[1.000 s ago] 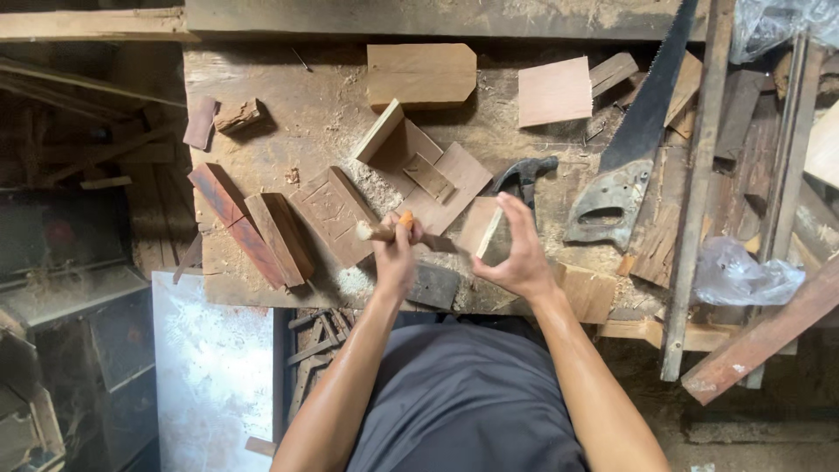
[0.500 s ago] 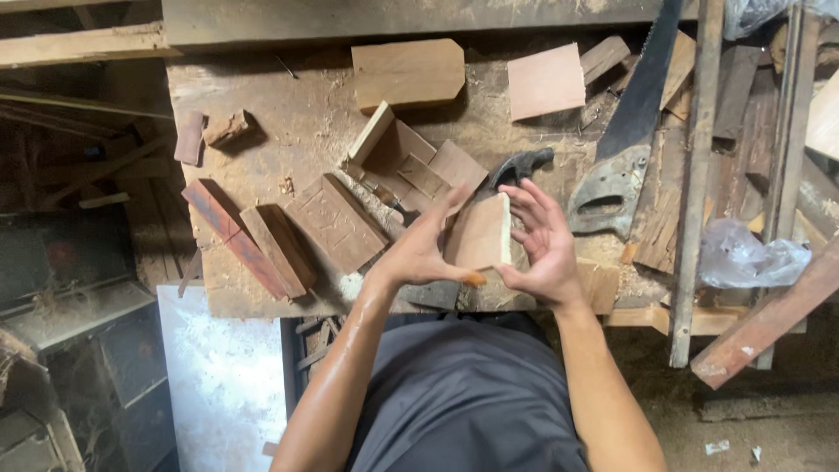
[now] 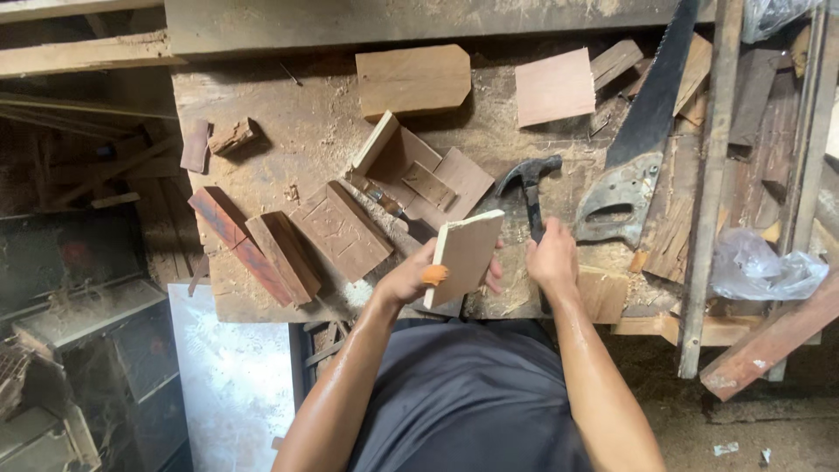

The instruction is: The person assembles small wooden pieces into a box-like structure on a cluttered workbench. They use a hammer to tap pieces together, repeatedly pick up and place small blocks, and adjust the alignment of the components.

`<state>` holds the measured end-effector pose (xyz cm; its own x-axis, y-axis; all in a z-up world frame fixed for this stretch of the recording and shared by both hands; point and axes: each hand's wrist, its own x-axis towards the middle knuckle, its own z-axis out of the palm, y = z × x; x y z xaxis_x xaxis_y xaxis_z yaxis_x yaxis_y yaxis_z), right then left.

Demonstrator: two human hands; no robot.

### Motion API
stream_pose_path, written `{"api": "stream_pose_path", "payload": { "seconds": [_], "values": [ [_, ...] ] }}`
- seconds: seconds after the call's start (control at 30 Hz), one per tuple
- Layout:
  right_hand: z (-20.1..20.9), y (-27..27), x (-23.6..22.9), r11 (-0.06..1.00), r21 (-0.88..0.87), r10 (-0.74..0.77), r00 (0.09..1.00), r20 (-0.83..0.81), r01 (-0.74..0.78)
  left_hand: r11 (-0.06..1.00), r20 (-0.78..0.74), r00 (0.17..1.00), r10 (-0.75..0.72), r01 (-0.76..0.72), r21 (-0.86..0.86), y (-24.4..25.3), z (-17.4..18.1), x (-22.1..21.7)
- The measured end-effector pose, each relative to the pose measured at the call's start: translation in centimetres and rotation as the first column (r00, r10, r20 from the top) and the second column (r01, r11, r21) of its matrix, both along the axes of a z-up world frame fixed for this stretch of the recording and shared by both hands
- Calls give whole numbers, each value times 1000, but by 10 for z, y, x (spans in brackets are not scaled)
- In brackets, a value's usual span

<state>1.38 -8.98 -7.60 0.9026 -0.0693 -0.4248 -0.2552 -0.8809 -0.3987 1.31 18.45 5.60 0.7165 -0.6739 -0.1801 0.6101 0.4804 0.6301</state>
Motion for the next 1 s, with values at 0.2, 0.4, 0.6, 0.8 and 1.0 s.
{"api": "stream_pose_path", "payload": {
  "seconds": [0.2, 0.4, 0.6, 0.8, 1.0],
  "values": [
    [-3, 1, 19, 948, 80, -297, 947, -126, 308, 1000, -48, 999, 8, -10, -30, 3, 1, 7],
    [67, 18, 10, 722, 567, -369, 913, -171, 398, 998, -28, 998, 55, -54, 44, 7, -14, 12],
    [95, 26, 4, 329, 803, -293, 862, -414, 497, 525, -79, 997, -3, 69, 848, 15, -35, 22],
    [79, 35, -3, 834, 417, -267, 926, -265, 360, 101, 163, 984, -69, -156, 983, 17, -57, 42],
    [59, 44, -14, 898, 383, -171, 974, -152, 217, -314, 335, 864, -377, -459, 831, -22, -57, 30]
  ]
}}
